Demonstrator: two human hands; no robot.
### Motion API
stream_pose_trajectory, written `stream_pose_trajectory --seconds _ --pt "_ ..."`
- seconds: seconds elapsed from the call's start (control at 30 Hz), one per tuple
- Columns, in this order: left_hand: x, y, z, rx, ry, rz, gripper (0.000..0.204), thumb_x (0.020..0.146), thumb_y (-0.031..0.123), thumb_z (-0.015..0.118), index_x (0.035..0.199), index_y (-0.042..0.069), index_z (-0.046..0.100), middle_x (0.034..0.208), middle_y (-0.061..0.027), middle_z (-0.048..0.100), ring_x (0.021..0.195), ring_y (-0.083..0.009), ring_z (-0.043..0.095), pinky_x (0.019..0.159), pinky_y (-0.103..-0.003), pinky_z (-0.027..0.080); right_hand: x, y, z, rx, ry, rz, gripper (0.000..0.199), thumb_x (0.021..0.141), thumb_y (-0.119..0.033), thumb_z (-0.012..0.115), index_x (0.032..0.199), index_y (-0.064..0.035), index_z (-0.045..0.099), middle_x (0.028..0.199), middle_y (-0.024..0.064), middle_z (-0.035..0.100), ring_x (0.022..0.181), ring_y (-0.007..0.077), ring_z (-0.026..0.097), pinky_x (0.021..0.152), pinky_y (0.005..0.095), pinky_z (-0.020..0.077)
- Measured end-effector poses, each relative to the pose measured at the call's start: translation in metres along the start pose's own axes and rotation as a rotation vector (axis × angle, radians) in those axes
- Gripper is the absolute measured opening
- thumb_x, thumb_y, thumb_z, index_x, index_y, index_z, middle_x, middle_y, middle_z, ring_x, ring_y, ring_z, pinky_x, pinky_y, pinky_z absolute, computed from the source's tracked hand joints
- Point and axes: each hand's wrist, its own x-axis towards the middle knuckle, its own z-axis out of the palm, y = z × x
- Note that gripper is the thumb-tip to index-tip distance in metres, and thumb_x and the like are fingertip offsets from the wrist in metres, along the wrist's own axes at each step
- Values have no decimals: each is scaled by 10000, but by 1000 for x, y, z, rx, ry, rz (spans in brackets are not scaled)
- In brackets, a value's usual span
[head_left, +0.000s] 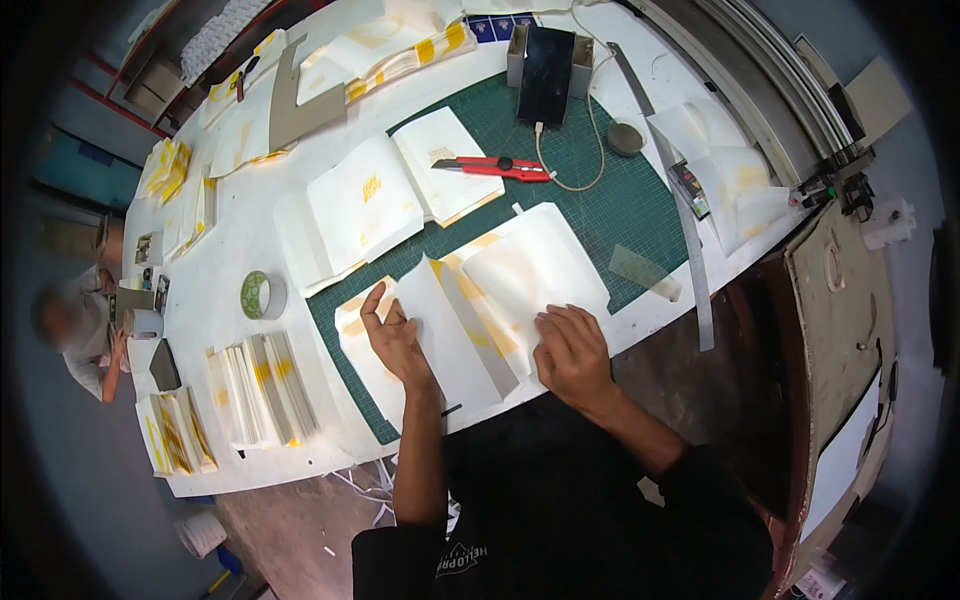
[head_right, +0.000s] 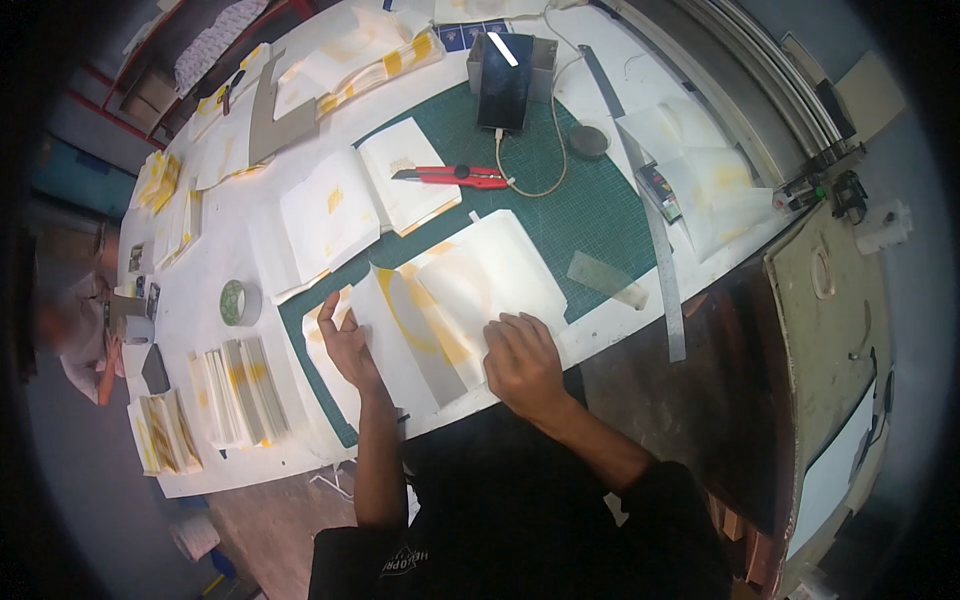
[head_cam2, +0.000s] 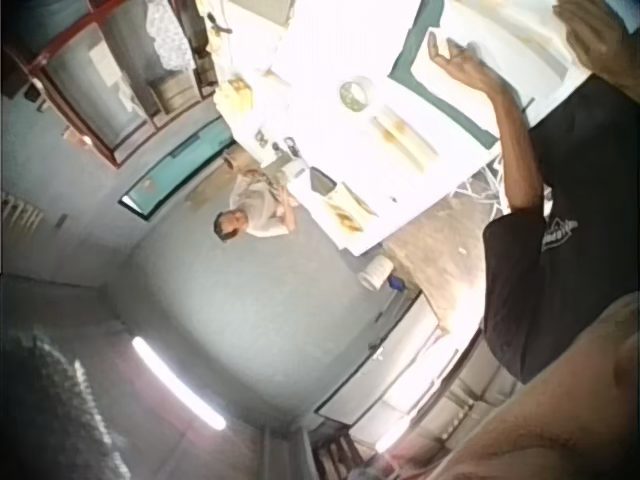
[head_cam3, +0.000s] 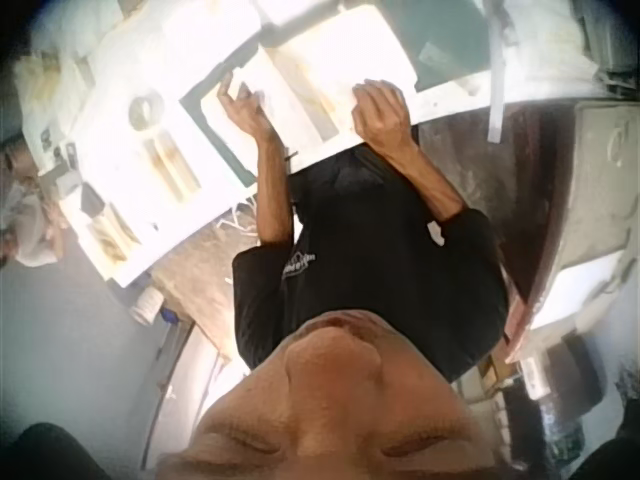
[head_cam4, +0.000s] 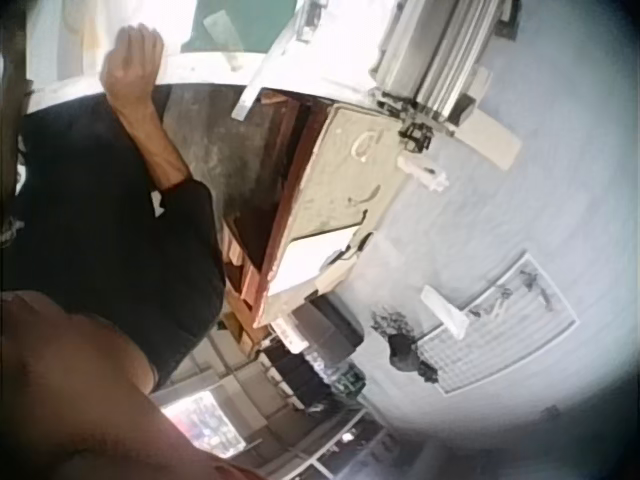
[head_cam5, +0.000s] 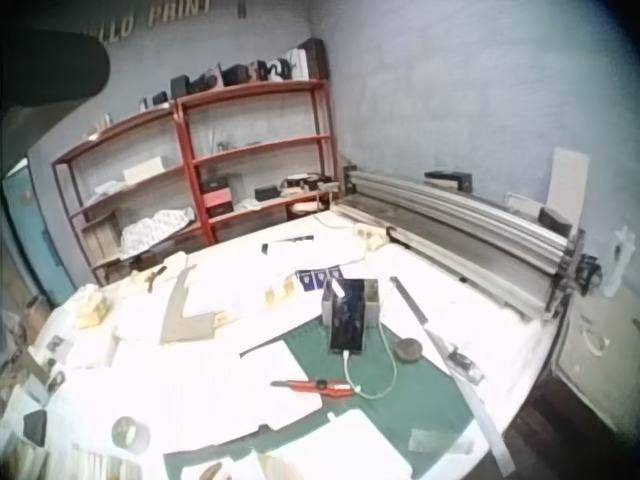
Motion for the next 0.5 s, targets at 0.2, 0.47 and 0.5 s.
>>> stream_pose_trajectory --seconds 0.2,0.47,0.5 --pt "-7 -3 17 237 -261 334 791 992 715 396 1387 30 366 1093 -206 750 1159 -351 661 1155 -550 349 2 30 0 702 442 812 288 932 47 679 1206 94 605 1056 186 716 969 248 726 867 335 581" --pt "-4 10 40 1155 -886 526 412 974 398 587 1188 62 688 1390 -217 624 1416 -351 497 1230 -595 239 -4 29 -35 736 167 710 691 866 -184 843 1405 40 474 1273 214 624 1096 253 642 884 370 553" --pt "-5 15 45 1332 -952 487 487 942 416 643 1346 145 672 1457 -204 562 1439 -342 462 1229 -614 227 3 18 -47 550 77 572 781 830 -261 879 1424 29 462 1307 225 598 1125 286 625 903 407 544"
